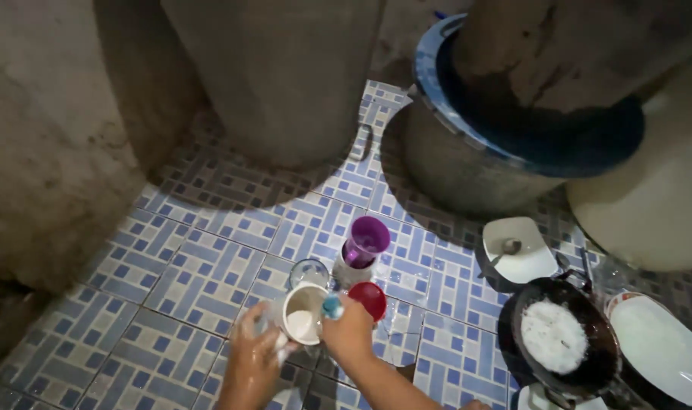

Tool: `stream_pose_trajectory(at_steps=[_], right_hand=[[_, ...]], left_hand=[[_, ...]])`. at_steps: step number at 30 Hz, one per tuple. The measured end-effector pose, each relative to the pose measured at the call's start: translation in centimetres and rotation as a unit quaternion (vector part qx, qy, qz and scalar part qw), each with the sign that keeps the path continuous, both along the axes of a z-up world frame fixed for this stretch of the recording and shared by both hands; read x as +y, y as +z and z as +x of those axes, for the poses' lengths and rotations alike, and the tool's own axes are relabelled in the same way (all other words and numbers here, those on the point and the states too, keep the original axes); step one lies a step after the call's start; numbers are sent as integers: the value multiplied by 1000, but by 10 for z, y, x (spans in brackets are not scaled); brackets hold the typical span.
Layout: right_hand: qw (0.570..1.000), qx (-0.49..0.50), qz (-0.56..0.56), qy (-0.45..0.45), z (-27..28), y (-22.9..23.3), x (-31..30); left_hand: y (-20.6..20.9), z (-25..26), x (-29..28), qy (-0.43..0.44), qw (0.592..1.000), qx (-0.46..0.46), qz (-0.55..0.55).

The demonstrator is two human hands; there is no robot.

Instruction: Washing various dishes including glasses, mugs, and plates on the floor using water and soap.

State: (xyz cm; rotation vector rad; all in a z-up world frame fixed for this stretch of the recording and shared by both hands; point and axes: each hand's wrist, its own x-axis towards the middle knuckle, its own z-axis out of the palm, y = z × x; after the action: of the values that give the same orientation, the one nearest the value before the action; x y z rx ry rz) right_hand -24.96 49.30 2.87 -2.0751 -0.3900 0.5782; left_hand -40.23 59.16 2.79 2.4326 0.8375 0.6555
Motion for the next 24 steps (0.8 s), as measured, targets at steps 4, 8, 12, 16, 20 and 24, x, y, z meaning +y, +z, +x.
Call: stream_pose_trajectory(at_steps=[4,8,12,16,20,24], right_hand=[[1000,3,-14,10,2,-55,2],[979,160,72,104,7,-72,12],[943,282,90,152,6,-65,11],[948,256,89,165,7,-77,6],[970,96,108,197,3,-93,5],[979,22,1,202,-6,-50,7]], left_hand=[[-92,-12,4,-30,933,-136,-332],[-123,-17,20,-35,936,-184,-299],[-117,-23,11,-2,969,-109,-222],[-123,-24,1,18,956,-146,-253],[-119,-23,-4,35,976,-95,-194],[-104,-19,-5,75,977,-29,-196]])
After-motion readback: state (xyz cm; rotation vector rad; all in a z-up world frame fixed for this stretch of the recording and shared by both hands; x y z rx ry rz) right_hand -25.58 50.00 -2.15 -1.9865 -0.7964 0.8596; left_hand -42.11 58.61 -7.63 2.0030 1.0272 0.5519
